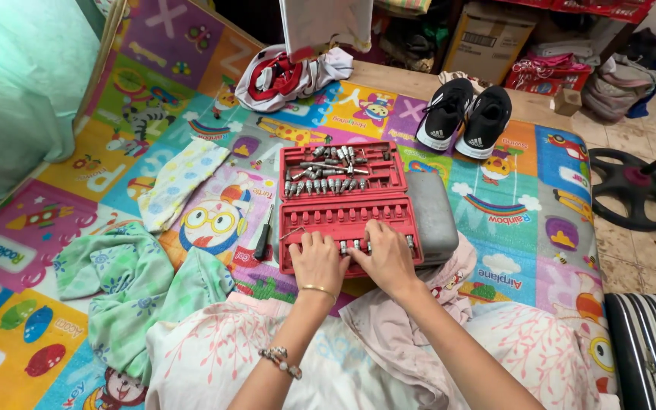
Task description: The person sits on a colorful play mat and organizes a red toolbox. They pick up various metal sockets and bits, wipe them with a cloth, and place them into designated slots within the toolbox.
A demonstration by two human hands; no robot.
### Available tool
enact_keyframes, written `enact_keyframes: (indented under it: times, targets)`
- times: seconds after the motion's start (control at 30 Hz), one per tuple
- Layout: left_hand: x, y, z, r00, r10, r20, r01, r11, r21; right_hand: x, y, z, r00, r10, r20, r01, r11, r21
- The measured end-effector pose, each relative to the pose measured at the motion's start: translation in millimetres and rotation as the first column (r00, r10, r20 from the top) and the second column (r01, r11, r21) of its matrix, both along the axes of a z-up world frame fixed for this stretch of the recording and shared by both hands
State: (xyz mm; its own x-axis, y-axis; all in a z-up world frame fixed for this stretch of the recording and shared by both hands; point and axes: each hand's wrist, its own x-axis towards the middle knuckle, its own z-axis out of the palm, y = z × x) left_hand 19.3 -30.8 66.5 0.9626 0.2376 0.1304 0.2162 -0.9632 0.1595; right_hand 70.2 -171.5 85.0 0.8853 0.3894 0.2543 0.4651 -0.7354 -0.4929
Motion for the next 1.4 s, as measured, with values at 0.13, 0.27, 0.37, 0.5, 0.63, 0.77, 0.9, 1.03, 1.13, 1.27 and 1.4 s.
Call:
enact_keyframes:
  times: [0.13, 0.27, 0.37, 0.5, 0.63, 0.77, 0.9, 1.03, 1.13, 1.27, 1.4]
  targets:
    - [7, 7, -3, 0.993, 0.027, -0.112, -0.042, 0.990, -0.137, -2, 3, -9, 0.993, 0.052, 0.105, -0.052, 0.999, -0.003]
    - [17, 3, -16, 0.972, 0.006, -0.236, -0.073, 0.958, -0.277, -1, 14, -17, 0.997, -0.016, 0.079, 0.034, 0.973, -0.228]
    - [20, -3, -31, 0.988, 0.002, -0.153, -0.044, 0.961, -0.272, 0, 21, -20, 0.997, -0.054, 0.058, 0.068, 0.961, -0.267]
    - [20, -9, -50, 0.999, -0.010, -0.033, 0.002, 0.975, -0.224, 1, 20, -20, 0.996, -0.090, -0.024, 0.079, 0.951, -0.299]
    - [18, -14, -59, 0.998, -0.008, 0.064, 0.019, 0.984, -0.180, 5, 17, -17, 0.978, -0.126, -0.168, 0.081, 0.964, -0.252]
    - [14, -20, -64, 0.999, 0.001, 0.042, 0.003, 0.994, -0.108, 12, 14, -22, 0.973, -0.115, -0.199, 0.072, 0.975, -0.210]
    - [12, -23, -65, 1.000, 0.000, 0.023, 0.002, 0.997, -0.077, 21, 14, -32, 0.967, -0.104, -0.234, 0.064, 0.983, -0.173]
    - [18, -16, -66, 1.000, -0.028, 0.013, 0.029, 0.987, -0.159, 20, 8, -38, 0.983, -0.038, -0.180, 0.023, 0.996, -0.085]
    - [25, -8, -66, 0.997, -0.058, -0.047, 0.046, 0.976, -0.213, 17, 2, -40, 0.991, 0.012, -0.135, -0.020, 0.998, -0.057]
    - [31, -9, -63, 0.986, -0.059, -0.158, 0.031, 0.984, -0.173, 16, 2, -41, 0.987, 0.014, -0.162, -0.037, 0.989, -0.141]
    - [31, -23, -55, 0.981, -0.051, -0.187, 0.057, 0.998, 0.025, 18, 3, -47, 0.981, 0.032, -0.194, -0.064, 0.985, -0.160]
